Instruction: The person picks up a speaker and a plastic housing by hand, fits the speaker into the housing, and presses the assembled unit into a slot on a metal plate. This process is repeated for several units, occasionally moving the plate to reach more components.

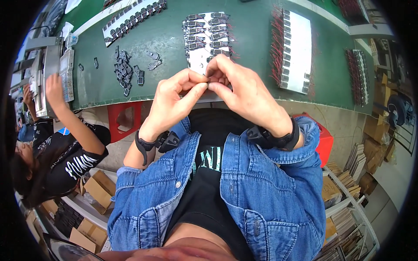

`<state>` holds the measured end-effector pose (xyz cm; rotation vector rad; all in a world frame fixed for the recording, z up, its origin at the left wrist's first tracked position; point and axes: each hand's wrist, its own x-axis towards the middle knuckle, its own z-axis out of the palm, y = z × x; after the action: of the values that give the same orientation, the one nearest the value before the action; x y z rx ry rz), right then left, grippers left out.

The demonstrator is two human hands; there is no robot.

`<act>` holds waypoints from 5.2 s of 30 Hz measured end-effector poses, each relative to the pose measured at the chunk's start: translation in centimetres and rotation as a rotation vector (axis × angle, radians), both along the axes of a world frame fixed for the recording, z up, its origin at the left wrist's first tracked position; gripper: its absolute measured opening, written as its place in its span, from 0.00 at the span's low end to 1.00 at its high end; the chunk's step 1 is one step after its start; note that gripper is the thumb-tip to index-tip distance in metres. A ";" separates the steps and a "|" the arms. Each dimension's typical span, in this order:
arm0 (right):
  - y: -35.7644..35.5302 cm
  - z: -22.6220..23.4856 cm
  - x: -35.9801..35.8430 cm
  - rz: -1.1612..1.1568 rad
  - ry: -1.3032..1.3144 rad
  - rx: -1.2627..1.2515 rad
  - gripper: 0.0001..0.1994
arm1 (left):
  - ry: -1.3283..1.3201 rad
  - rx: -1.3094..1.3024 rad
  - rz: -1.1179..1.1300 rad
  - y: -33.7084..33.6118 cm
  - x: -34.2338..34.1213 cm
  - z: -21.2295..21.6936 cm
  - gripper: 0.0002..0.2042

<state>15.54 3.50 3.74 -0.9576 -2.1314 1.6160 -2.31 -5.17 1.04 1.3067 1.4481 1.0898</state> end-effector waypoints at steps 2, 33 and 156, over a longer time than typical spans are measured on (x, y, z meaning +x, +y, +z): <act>-0.4 0.2 0.1 0.006 0.003 -0.006 0.11 | -0.058 -0.101 -0.075 0.2 -0.8 0.3 0.08; 3.5 0.4 15.2 -0.349 -0.578 0.622 0.07 | 1.159 0.322 -0.037 2.6 -10.9 -0.3 0.06; -2.2 -1.1 0.1 -0.150 0.175 -0.119 0.15 | -0.180 -0.058 0.191 -1.8 1.2 0.5 0.04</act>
<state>15.65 1.30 2.60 -0.9477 -1.8221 1.7000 -1.13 -6.99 1.51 1.0175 1.4787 1.2469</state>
